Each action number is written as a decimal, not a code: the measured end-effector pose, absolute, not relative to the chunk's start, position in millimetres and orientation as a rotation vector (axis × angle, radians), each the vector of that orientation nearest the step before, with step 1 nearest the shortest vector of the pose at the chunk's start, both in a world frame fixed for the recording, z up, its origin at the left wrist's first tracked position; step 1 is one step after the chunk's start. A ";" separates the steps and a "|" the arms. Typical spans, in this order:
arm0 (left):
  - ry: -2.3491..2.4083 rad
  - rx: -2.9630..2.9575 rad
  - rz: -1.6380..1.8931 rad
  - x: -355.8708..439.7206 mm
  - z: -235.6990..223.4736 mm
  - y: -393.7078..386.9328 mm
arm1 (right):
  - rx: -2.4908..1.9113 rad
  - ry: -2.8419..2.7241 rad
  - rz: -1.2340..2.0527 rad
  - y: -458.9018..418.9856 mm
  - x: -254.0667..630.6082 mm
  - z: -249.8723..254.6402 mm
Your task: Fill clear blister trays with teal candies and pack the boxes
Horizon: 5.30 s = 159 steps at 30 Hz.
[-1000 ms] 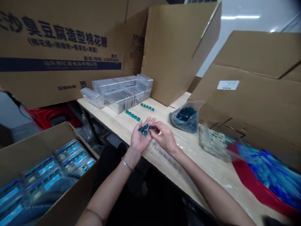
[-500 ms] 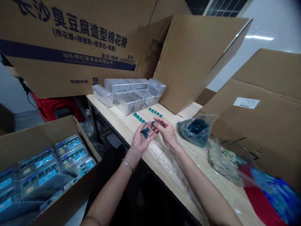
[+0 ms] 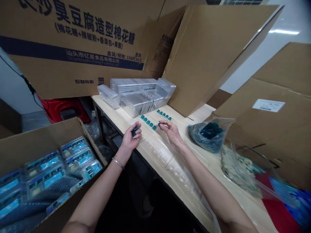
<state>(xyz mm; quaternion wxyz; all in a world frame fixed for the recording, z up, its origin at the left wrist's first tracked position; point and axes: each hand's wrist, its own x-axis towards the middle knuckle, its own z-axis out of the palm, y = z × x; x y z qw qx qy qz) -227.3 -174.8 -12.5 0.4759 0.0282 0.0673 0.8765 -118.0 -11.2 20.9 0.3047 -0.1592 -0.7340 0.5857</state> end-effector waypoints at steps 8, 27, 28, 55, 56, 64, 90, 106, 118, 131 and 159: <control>0.314 0.094 2.145 -213.8 -37.7 -224.2 | -0.396 -2.188 1.408 -14.3 -146.6 0.2; 1.054 0.284 2.258 -216.5 -57.9 -231.6 | 0.207 -2.625 0.595 -52.7 -248.0 2.7; 1.061 0.290 2.252 -217.4 -58.2 -232.0 | 0.216 -2.639 0.571 -53.5 -249.1 3.2; 1.136 0.345 2.223 -222.6 -55.0 -236.8 | 0.439 -2.618 0.548 -51.8 -253.4 1.5; 1.129 0.333 2.245 -225.0 -53.1 -237.0 | 0.412 -2.575 0.602 -50.2 -251.7 1.7; 0.894 0.328 2.333 -260.5 -30.1 -220.4 | 0.347 -2.402 0.916 -59.1 -233.4 14.2; 1.428 0.415 2.225 -279.0 -34.5 -204.6 | 0.481 -2.461 0.593 -64.1 -234.7 9.4; 2.479 0.652 1.762 -295.6 -37.6 -196.4 | 0.412 -2.675 0.375 -65.1 -238.6 3.5; 1.970 0.415 2.231 -300.2 -44.4 -194.5 | 0.459 -2.744 0.363 -60.0 -262.1 -3.7; 0.444 0.062 2.309 -267.1 -24.7 -238.2 | 0.255 -2.475 0.758 -93.0 -209.9 25.1; 1.145 0.487 2.191 -209.5 -19.6 -253.2 | 0.412 -2.549 0.865 -112.4 -152.2 32.7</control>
